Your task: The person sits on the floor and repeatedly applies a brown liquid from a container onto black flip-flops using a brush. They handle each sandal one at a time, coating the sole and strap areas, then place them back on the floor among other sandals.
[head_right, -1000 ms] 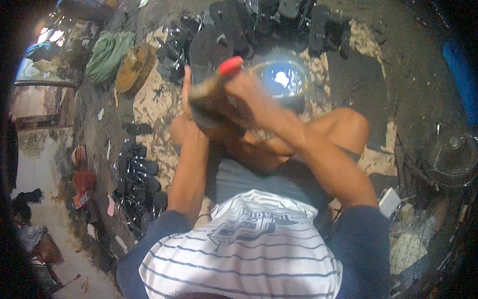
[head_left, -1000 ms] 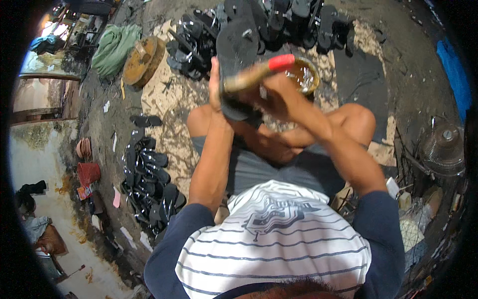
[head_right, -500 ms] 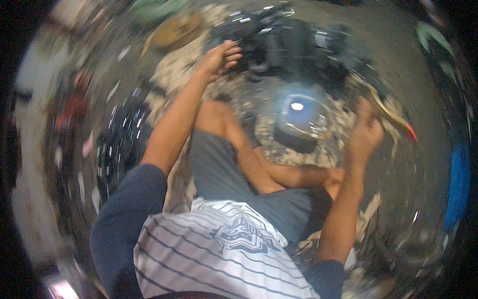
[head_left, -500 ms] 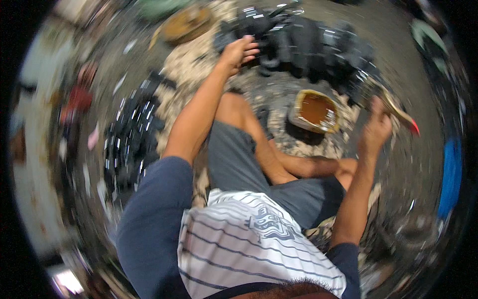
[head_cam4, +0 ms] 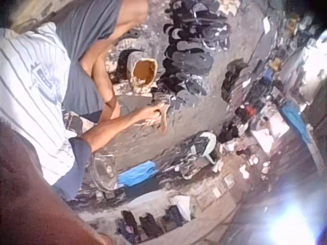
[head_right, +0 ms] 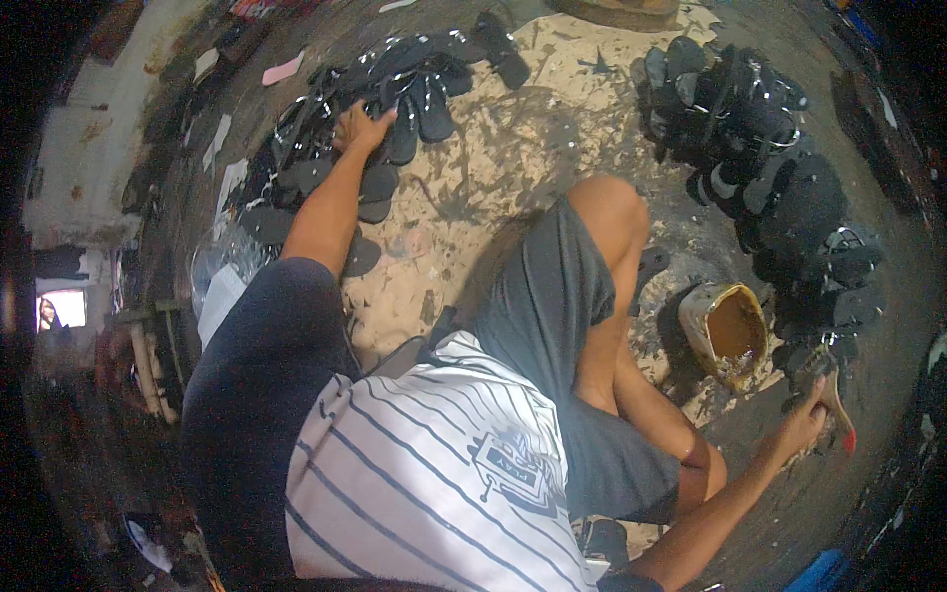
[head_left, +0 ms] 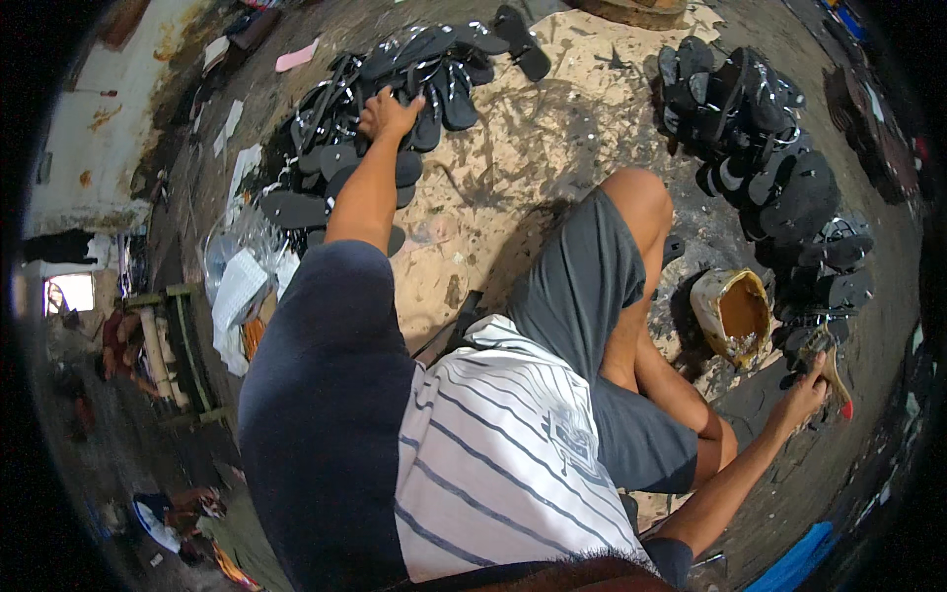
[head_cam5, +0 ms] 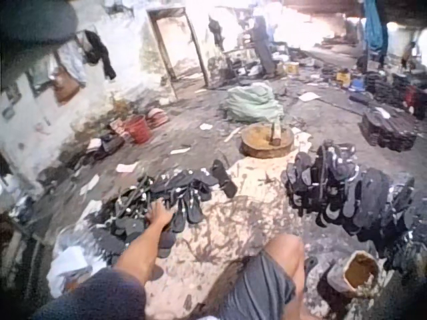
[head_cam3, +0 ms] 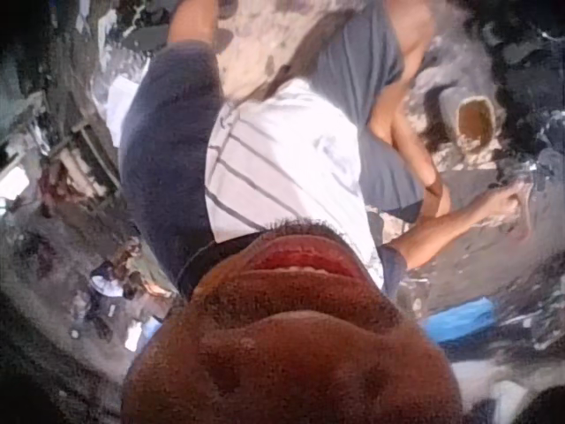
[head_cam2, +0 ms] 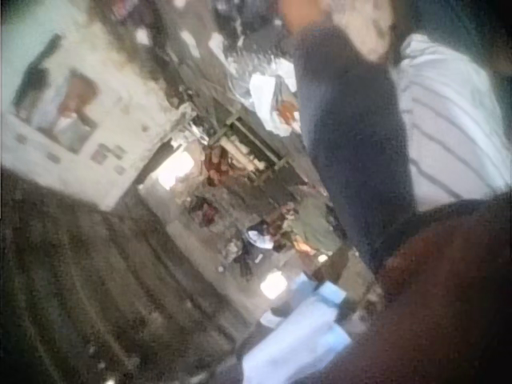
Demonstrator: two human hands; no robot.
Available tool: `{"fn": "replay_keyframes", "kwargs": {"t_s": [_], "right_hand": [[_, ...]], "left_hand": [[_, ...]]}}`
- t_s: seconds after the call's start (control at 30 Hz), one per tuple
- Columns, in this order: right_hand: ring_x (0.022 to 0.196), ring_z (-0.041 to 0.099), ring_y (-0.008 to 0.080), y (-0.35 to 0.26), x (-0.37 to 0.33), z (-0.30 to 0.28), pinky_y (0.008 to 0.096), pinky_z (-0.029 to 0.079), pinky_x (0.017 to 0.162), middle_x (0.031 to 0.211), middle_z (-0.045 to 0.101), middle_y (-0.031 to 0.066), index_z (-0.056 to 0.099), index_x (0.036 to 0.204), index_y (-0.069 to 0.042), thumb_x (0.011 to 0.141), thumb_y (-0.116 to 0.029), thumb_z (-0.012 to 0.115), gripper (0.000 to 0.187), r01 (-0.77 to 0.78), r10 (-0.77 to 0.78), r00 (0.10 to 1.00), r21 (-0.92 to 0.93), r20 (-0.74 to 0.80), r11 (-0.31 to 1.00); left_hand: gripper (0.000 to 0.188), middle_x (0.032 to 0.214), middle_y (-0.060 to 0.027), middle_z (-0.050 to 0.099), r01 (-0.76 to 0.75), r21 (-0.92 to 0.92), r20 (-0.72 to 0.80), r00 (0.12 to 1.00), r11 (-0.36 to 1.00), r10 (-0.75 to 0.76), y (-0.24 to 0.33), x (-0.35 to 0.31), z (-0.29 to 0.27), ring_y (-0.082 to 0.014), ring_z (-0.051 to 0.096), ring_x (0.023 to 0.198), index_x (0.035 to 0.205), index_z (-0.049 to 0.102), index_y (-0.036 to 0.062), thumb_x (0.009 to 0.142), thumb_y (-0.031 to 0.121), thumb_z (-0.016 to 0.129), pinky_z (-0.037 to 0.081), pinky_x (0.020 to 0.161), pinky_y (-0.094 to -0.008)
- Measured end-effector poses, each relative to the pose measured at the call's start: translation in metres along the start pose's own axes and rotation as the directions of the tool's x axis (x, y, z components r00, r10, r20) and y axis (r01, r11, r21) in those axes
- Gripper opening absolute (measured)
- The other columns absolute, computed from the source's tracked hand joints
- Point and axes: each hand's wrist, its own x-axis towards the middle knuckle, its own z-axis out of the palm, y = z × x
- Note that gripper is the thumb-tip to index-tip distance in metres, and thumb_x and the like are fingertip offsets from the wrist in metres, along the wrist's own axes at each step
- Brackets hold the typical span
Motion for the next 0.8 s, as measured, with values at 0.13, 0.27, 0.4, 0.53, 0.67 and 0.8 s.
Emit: {"fn": "replay_keyframes", "kwargs": {"t_s": [0.13,0.27,0.4,0.53,0.67,0.8], "right_hand": [[0.059,0.032,0.0090,0.019,0.011,-0.002,0.0297,0.029,0.054,0.067,0.039,-0.0040,0.056,0.078,-0.004,0.092,-0.050,0.066,0.050,0.085,-0.079,0.995,0.108,-0.058,0.991],[0.058,0.031,0.0099,0.030,-0.002,-0.022,0.0308,0.028,0.054,0.065,0.037,-0.0040,0.053,0.073,-0.006,0.093,-0.048,0.066,0.048,0.027,-0.028,0.999,-0.021,-0.041,0.999],[0.058,0.030,0.0094,0.044,0.005,-0.044,0.0313,0.027,0.054,0.065,0.036,-0.0042,0.053,0.073,-0.006,0.094,-0.047,0.066,0.048,-0.040,0.038,0.996,-0.024,-0.078,0.999],[0.059,0.030,0.0089,0.030,0.015,-0.037,0.0311,0.026,0.054,0.065,0.036,-0.0041,0.052,0.073,-0.006,0.094,-0.047,0.066,0.049,-0.037,0.020,0.992,-0.143,-0.122,0.989],[0.063,0.033,0.0092,0.010,0.018,-0.004,0.0301,0.030,0.057,0.070,0.042,-0.0026,0.059,0.080,-0.001,0.093,-0.048,0.066,0.050,-0.032,0.027,0.998,-0.094,-0.048,0.995],[0.065,0.035,0.0096,0.014,0.016,0.023,0.0287,0.034,0.060,0.073,0.043,-0.0015,0.059,0.083,0.000,0.095,-0.046,0.064,0.048,-0.101,0.099,0.995,-0.177,-0.018,0.979]], "left_hand": [[0.129,0.164,-0.0199,-0.010,0.153,0.091,0.293,0.940,0.984,-0.173,0.012,-0.020,0.000,-0.0461,-0.017,0.147,0.158,0.001,0.0342,0.062,0.070,0.079,0.004,0.106,-0.0795],[0.133,0.163,-0.0190,-0.012,0.036,0.309,0.201,0.974,0.950,-0.103,-0.005,-0.030,0.011,-0.0468,-0.019,0.147,0.158,-0.004,0.0362,0.062,0.059,0.085,0.010,0.105,-0.0812],[0.123,0.163,-0.0195,0.003,-0.036,0.282,0.168,0.986,0.959,-0.012,-0.007,-0.015,0.014,-0.0486,-0.001,0.148,0.156,0.004,0.0375,0.066,0.053,0.086,0.026,0.106,-0.0758],[0.110,0.159,-0.0201,0.013,-0.080,0.312,0.118,0.992,0.947,0.045,-0.019,0.015,0.009,-0.0545,0.010,0.143,0.155,0.010,0.0386,0.073,0.045,0.083,0.040,0.100,-0.0701],[0.071,0.154,-0.0249,0.022,-0.300,0.324,0.144,0.953,0.897,0.266,-0.054,0.017,0.025,-0.0601,0.025,0.135,0.148,0.035,0.0324,0.085,0.020,0.065,0.047,0.100,-0.0589],[0.061,0.151,-0.0238,0.030,-0.623,0.110,0.089,0.782,0.774,0.617,-0.063,-0.072,0.033,-0.0548,0.035,0.129,0.138,0.048,0.0244,0.082,0.001,0.056,0.043,0.102,-0.0602]]}}
